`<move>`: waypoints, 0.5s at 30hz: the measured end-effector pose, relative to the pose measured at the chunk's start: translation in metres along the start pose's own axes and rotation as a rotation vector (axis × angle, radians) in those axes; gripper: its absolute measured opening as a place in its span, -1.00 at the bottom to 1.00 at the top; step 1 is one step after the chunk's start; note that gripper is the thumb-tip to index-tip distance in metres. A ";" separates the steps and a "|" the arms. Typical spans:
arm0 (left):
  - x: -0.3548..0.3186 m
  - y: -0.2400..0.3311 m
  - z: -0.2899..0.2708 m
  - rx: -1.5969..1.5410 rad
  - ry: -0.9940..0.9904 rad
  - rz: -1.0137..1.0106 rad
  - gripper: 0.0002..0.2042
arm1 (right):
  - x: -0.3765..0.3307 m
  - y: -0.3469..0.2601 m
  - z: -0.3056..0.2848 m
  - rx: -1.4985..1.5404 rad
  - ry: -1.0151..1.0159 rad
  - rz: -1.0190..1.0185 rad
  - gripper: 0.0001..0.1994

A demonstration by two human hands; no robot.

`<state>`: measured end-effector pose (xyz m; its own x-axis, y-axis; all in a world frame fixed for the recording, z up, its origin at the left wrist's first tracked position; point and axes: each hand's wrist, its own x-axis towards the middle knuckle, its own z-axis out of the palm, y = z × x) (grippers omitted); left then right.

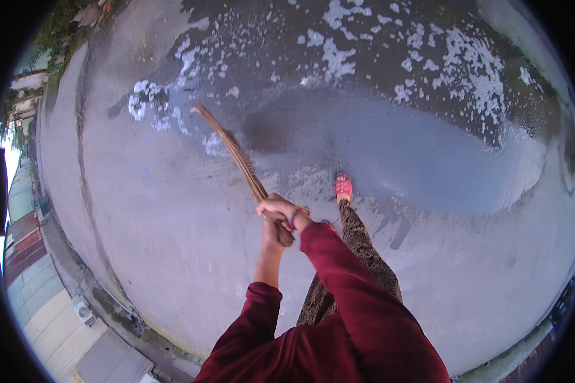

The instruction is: The person sweeps a wet concrete surface with a traditional broom, moving water and scattered debris toward the edges of the area. The person repeatedly sweeps different sections, gathering leaves and small particles into piles while walking around the space.

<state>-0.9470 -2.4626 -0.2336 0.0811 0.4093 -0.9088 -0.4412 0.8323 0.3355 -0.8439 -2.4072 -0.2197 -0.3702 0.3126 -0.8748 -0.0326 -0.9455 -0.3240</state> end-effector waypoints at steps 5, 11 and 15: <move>-0.056 -0.049 0.069 0.423 -0.284 -0.179 -0.91 | -0.060 0.062 -0.061 0.348 0.166 -0.410 -0.80; -0.075 -0.081 0.111 1.504 -1.122 0.060 -0.46 | -0.183 0.158 -0.143 0.869 0.687 -0.346 -0.81; -0.062 -0.031 0.087 1.102 -0.764 -0.204 -0.56 | -0.183 0.223 -0.259 1.042 0.737 -0.414 -0.90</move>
<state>-0.8604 -2.4816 -0.1660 0.6888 0.0472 -0.7234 0.5477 0.6198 0.5620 -0.5429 -2.6512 -0.2253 0.4108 0.2548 -0.8754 -0.8289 -0.2956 -0.4750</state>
